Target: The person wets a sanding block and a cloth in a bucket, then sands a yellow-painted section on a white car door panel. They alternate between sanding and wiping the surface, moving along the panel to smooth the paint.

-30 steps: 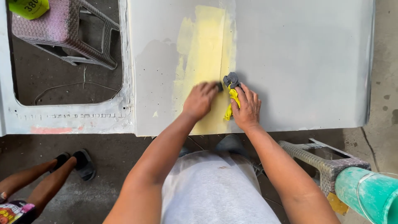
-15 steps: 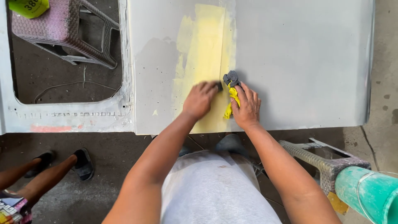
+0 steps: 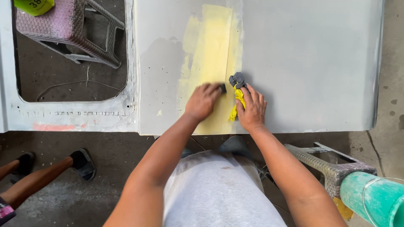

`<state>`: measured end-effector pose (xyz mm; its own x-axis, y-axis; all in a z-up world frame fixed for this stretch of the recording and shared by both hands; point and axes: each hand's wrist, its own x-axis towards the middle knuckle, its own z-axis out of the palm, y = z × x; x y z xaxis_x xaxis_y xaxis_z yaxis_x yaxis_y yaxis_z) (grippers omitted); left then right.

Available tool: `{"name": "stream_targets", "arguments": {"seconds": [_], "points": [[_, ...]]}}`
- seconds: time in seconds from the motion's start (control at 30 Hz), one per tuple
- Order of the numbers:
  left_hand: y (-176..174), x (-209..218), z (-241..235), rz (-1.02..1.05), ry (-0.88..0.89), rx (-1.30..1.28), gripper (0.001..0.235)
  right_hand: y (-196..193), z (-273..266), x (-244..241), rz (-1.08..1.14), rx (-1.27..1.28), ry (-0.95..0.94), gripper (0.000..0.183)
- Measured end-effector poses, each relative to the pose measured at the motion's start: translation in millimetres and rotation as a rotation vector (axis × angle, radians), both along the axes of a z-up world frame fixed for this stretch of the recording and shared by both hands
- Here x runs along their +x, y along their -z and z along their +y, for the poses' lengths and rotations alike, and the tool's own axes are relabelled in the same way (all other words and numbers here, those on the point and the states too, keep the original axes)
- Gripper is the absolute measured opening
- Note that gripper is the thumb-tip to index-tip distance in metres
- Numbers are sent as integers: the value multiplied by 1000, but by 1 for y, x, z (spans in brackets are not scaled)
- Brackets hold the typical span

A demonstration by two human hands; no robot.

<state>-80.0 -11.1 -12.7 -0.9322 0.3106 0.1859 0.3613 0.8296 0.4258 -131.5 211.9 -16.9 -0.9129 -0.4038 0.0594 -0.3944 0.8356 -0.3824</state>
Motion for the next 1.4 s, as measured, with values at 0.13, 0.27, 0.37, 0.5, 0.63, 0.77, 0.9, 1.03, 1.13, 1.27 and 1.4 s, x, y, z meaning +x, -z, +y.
{"name": "stream_targets", "arguments": {"seconds": [0.13,0.27,0.37,0.5,0.63,0.77,0.9,1.03,1.13,1.27,1.4], "points": [[-8,15,10,-89,-131,-26,47,-1,-2,-3,1,-3,-5,54],[-28,95,10,-91,134,-68,54,-1,0,-2,6,3,3,54],[-21,102,3,-61,249,-21,49,1,-2,0,16,-1,1,54],[2,21,0,-18,81,-5,45,-1,-2,0,28,9,-1,54],[2,13,12,-45,-96,-17,42,-1,-2,2,14,8,-6,54],[-27,93,15,-28,164,-20,44,-3,-1,-2,18,14,-1,53],[-9,75,3,16,239,-8,43,-1,-4,0,14,3,-10,54],[-4,7,-3,-51,46,7,46,-5,-3,1,22,1,-3,54],[-2,12,5,-69,-88,-2,49,-3,-1,2,9,6,-9,54],[-24,93,12,-41,183,3,48,-6,-3,-1,30,10,-5,52],[-27,89,-7,-52,261,10,40,-6,-11,1,9,-46,-4,47]]}}
